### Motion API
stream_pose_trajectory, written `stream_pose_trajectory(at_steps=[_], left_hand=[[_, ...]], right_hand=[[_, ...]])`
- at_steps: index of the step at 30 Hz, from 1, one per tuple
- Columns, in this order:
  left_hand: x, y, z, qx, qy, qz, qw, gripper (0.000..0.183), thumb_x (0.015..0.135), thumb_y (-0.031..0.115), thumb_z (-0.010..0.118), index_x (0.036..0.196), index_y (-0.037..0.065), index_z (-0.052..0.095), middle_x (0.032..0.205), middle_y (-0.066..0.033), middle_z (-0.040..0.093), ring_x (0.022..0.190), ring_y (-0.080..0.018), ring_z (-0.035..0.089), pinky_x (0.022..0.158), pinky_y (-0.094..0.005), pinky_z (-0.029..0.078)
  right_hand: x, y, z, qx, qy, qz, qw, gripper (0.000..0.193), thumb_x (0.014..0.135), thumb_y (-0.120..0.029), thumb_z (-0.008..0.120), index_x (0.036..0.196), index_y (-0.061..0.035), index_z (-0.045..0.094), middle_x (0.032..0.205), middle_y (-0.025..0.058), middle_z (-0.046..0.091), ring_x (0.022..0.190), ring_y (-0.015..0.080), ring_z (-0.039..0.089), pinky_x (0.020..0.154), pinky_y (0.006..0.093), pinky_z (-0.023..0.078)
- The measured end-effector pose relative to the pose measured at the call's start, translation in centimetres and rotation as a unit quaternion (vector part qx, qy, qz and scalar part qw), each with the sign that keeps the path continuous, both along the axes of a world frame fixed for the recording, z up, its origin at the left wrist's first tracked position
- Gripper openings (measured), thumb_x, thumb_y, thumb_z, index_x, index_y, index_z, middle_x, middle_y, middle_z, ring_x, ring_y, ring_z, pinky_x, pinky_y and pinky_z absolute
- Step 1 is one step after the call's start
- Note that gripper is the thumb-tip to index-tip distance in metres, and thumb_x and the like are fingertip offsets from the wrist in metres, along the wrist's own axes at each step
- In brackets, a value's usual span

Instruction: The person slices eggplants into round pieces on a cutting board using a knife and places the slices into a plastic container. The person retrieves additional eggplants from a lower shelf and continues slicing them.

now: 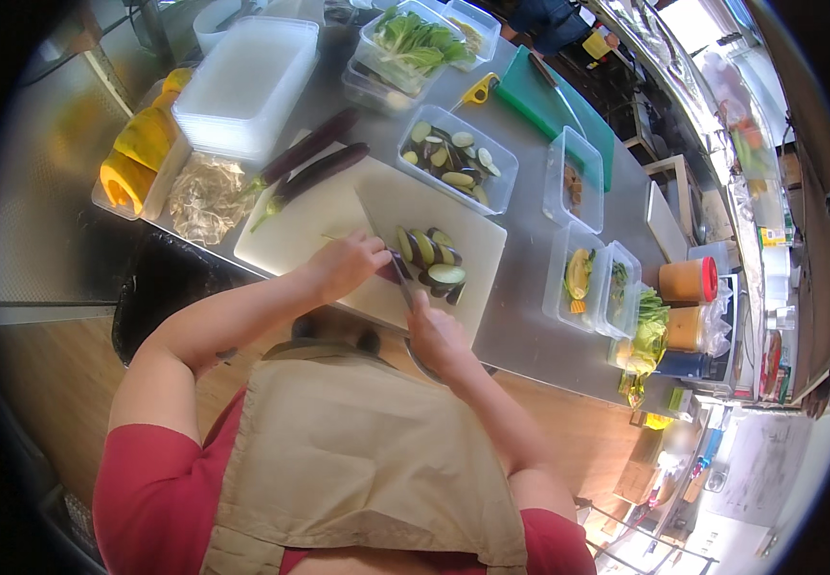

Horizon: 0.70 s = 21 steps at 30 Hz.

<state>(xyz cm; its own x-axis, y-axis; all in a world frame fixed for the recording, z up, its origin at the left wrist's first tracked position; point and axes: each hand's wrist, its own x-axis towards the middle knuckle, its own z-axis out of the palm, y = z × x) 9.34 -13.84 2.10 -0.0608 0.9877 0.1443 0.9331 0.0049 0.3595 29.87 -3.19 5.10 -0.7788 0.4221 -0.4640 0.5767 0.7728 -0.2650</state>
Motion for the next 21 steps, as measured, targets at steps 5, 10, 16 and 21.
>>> stream_pose_trajectory(at_steps=[5,10,16,21], left_hand=[[-0.4,-0.4,0.2,-0.004,-0.021,0.01,1.0,0.027,0.083,0.004,0.056,0.109,0.006,0.062,0.109,-0.009,0.062,0.108,-0.03,0.059,0.086,-0.0367,0.055],[-0.6,-0.2,-0.4,-0.002,-0.05,0.024,0.998,0.02,0.084,0.005,0.057,0.103,0.006,0.063,0.106,-0.0101,0.061,0.104,-0.0301,0.059,0.087,-0.0366,0.053],[-0.3,0.0,-1.4,0.051,-0.048,0.016,0.997,0.016,0.084,0.007,0.058,0.099,0.005,0.062,0.102,-0.0104,0.061,0.101,-0.0293,0.059,0.086,-0.0367,0.052],[-0.1,-0.5,-1.7,0.086,-0.072,0.013,0.994,0.012,0.081,0.007,0.057,0.092,0.004,0.061,0.097,-0.0114,0.061,0.098,-0.0303,0.059,0.086,-0.0376,0.051]], right_hand=[[0.8,1.5,0.7,0.012,0.022,0.002,1.0,0.027,0.1,-0.028,0.046,0.114,-0.0056,0.039,0.084,0.0245,0.067,0.081,0.0465,0.064,0.068,0.0562,0.049],[2.2,1.5,3.4,0.026,0.045,0.017,0.999,0.027,0.101,-0.029,0.046,0.113,-0.0065,0.038,0.081,0.0238,0.067,0.078,0.0462,0.064,0.067,0.0559,0.05],[3.3,-0.2,5.7,0.02,-0.037,0.021,0.999,0.028,0.101,-0.03,0.045,0.112,-0.0053,0.039,0.08,0.0238,0.067,0.075,0.0462,0.065,0.065,0.0559,0.051],[5.9,-0.3,5.1,-0.018,-0.041,0.023,0.999,0.028,0.101,-0.03,0.045,0.11,-0.0048,0.038,0.079,0.0241,0.066,0.075,0.0469,0.064,0.064,0.0571,0.05]])
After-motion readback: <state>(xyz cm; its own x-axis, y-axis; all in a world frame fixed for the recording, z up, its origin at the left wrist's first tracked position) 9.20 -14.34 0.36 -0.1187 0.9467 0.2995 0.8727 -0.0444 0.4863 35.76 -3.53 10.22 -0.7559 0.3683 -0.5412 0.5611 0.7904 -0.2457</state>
